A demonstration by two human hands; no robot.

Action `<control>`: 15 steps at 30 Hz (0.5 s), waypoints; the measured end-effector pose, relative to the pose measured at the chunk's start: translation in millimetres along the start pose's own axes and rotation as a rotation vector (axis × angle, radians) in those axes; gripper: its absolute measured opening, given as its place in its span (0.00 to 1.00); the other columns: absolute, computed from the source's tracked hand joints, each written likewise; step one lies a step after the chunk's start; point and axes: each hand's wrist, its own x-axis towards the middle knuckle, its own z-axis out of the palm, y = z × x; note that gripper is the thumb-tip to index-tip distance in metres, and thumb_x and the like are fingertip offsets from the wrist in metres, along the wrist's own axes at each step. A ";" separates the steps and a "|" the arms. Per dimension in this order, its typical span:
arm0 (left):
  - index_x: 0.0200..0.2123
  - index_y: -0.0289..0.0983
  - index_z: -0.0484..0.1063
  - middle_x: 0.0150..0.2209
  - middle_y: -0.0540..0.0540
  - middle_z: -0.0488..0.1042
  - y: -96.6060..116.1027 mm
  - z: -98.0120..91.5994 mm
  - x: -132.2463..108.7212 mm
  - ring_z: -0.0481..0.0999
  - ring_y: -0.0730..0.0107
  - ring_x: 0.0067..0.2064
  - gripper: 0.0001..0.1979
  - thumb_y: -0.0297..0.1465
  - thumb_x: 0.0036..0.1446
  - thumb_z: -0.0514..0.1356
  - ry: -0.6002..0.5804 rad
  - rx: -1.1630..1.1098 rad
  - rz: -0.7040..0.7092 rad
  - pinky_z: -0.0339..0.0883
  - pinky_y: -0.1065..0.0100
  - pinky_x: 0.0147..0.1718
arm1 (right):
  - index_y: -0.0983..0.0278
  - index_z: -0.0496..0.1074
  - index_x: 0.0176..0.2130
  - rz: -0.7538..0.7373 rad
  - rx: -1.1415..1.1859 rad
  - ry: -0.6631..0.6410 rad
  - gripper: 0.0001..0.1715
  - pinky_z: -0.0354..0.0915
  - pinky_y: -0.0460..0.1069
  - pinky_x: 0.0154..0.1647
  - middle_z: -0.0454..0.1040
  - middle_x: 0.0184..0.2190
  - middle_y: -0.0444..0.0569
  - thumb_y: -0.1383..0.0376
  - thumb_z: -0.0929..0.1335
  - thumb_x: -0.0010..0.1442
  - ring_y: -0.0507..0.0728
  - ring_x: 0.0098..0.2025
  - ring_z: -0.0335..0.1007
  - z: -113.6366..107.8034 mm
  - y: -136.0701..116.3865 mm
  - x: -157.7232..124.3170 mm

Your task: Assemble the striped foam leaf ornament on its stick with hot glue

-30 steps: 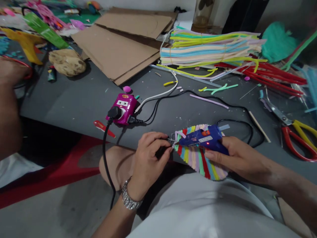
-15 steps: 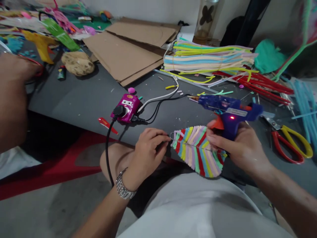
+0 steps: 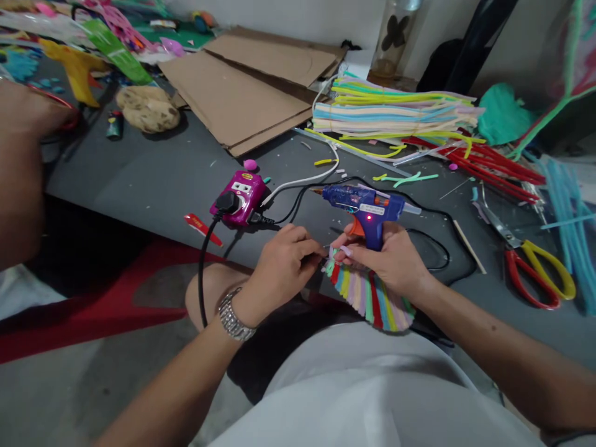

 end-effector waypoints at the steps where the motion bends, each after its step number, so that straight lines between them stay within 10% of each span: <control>1: 0.40 0.39 0.81 0.37 0.46 0.77 -0.9 -0.2 0.7 0.72 0.63 0.40 0.10 0.23 0.63 0.60 -0.011 -0.003 0.001 0.67 0.61 0.43 | 0.64 0.74 0.37 -0.003 -0.005 -0.003 0.16 0.78 0.51 0.40 0.83 0.33 0.46 0.64 0.77 0.48 0.54 0.33 0.80 -1.0 0.3 0.3; 15: 0.42 0.41 0.80 0.37 0.48 0.76 -4.4 -2.2 5.4 0.72 0.64 0.41 0.10 0.23 0.64 0.61 -0.053 -0.105 -0.031 0.64 0.61 0.47 | 0.64 0.78 0.41 -0.012 -0.119 0.103 0.19 0.73 0.47 0.29 0.78 0.27 0.44 0.57 0.79 0.53 0.52 0.25 0.73 -23.1 -8.4 -22.5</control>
